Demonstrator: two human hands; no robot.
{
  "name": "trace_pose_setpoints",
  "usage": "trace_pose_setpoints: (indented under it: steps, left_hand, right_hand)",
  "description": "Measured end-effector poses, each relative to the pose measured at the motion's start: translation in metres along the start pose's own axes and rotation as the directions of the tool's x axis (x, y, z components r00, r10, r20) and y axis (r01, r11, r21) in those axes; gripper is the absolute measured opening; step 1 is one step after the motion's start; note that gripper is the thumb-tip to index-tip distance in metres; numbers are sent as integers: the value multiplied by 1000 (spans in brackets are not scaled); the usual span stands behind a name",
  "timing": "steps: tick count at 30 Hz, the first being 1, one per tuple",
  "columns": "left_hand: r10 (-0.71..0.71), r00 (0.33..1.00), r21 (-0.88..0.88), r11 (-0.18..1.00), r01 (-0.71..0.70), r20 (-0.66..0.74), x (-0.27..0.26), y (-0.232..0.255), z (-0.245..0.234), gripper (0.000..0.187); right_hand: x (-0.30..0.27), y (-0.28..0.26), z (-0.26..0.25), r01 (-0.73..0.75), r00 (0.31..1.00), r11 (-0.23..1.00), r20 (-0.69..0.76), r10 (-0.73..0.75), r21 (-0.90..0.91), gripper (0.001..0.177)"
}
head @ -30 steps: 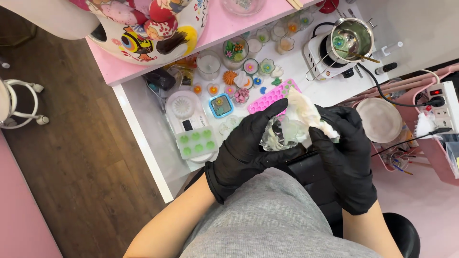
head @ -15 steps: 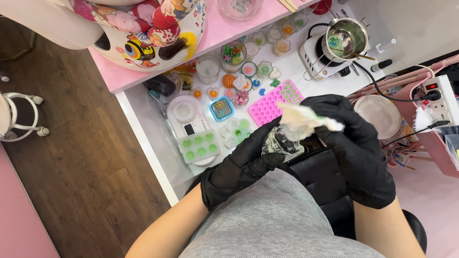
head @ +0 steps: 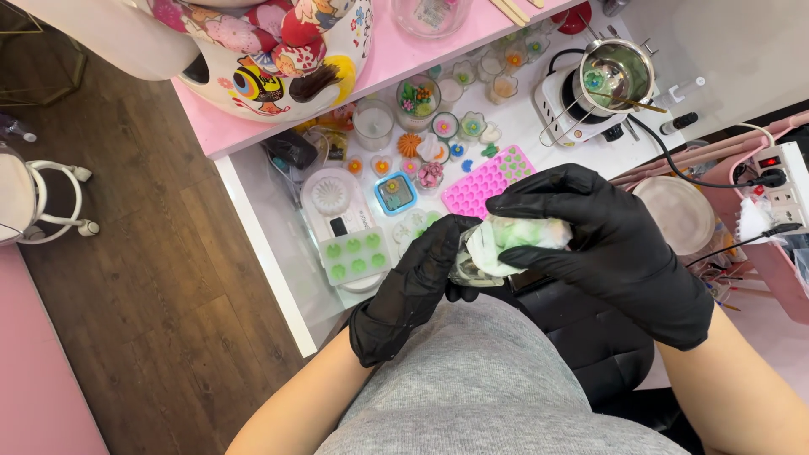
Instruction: The recorder is melting wax in a small pot, stirring it with a tool, and then pouring or placing decorative wax elements into molds or jars.
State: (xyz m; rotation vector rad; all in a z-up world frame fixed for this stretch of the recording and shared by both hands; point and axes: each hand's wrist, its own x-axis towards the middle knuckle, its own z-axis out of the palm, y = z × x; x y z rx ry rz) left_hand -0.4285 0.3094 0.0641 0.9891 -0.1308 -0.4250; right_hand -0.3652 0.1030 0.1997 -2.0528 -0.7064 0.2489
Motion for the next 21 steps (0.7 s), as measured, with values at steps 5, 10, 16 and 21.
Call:
trace_pose_setpoints:
  steps: [5, 10, 16, 21]
  left_hand:
    - [104, 983, 169, 983, -78, -148, -2, 6, 20, 49]
    - [420, 897, 479, 821, -311, -138, -1, 6, 33, 31]
    - [497, 860, 585, 734, -345, -116, 2, 6, 35, 23]
    - [468, 862, 485, 810, -330, -194, 8, -4, 32, 26]
  right_hand:
    - [1, 9, 9, 227, 973, 959, 82, -216, -168, 63]
    - [0, 5, 20, 6, 1000, 924, 7, -4, -384, 50]
    - [-1, 10, 17, -62, 996, 951, 36, 77, -303, 39]
    - [-6, 22, 16, 36, 999, 957, -10, -41, -288, 40]
